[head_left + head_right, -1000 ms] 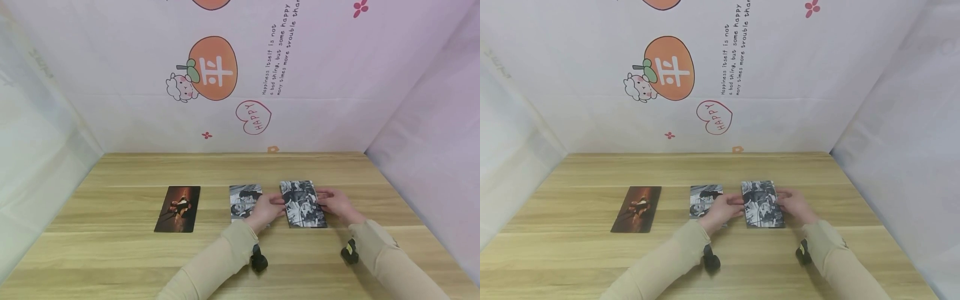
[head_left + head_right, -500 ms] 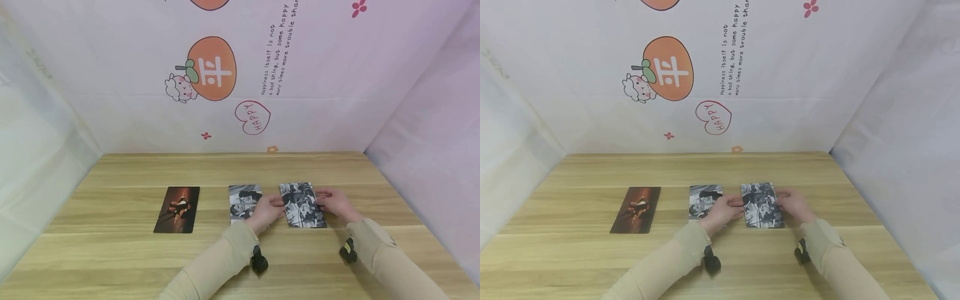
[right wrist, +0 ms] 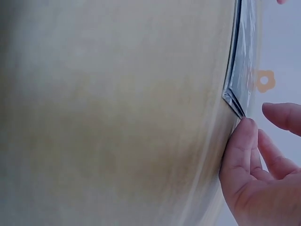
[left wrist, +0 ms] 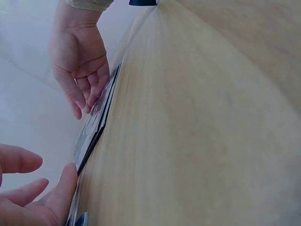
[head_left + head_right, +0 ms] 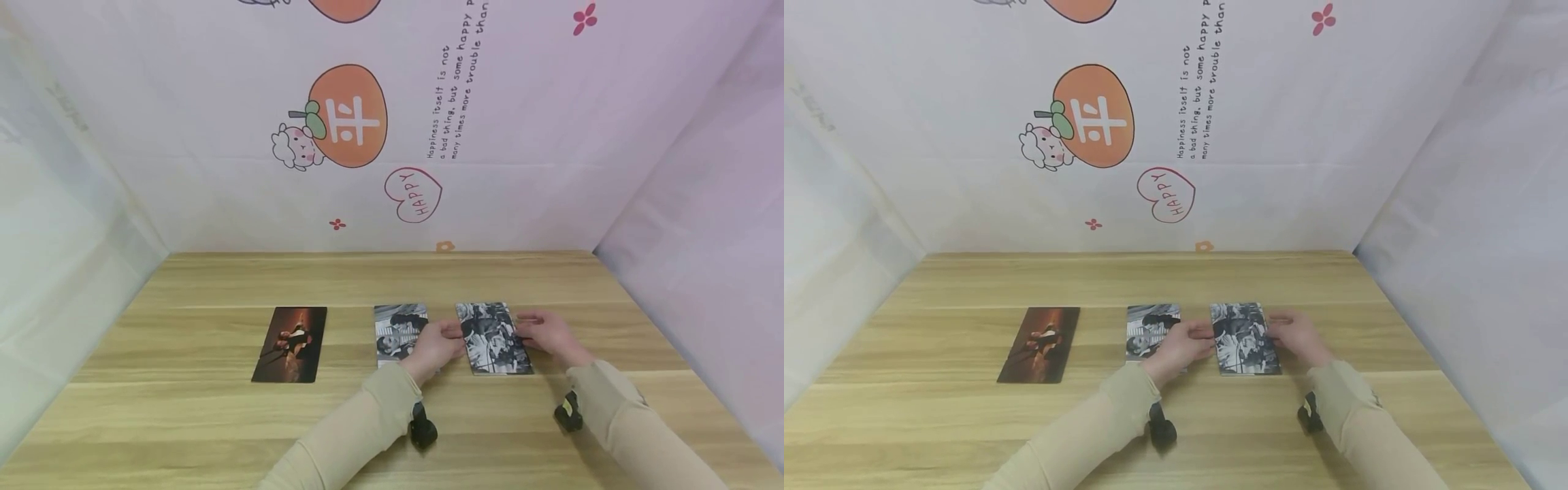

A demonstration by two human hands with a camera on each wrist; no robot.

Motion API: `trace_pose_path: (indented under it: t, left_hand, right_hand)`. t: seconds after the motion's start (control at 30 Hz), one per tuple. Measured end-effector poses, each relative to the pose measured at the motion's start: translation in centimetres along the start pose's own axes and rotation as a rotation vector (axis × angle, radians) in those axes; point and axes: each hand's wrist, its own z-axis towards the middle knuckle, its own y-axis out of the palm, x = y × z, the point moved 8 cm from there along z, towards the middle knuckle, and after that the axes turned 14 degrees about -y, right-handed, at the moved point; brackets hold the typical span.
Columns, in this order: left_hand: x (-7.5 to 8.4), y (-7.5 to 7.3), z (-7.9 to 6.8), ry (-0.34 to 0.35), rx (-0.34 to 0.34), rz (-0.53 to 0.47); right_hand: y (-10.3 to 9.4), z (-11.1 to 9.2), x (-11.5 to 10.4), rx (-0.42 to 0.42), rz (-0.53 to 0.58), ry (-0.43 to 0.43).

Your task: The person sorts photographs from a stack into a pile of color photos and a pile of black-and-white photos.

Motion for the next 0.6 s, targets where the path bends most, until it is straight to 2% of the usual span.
trace_pose_path:
  t: [0.2,0.4,0.6]
  left_hand:
    - [0.1,-0.4,0.0,0.01,0.012,0.006]
    - [0.4,-1.1,-0.4,0.011,0.002,-0.016]
    - [0.5,-2.3,-0.9,0.024,0.007,-0.002]
  right_hand:
    - [0.1,-0.4,-0.7,-0.004,-0.013,-0.001]
    - [0.3,-0.8,-2.3,-0.015,-0.053,-0.051]
    - [1.4,-0.9,-3.4,-0.048,-0.031,-0.08]
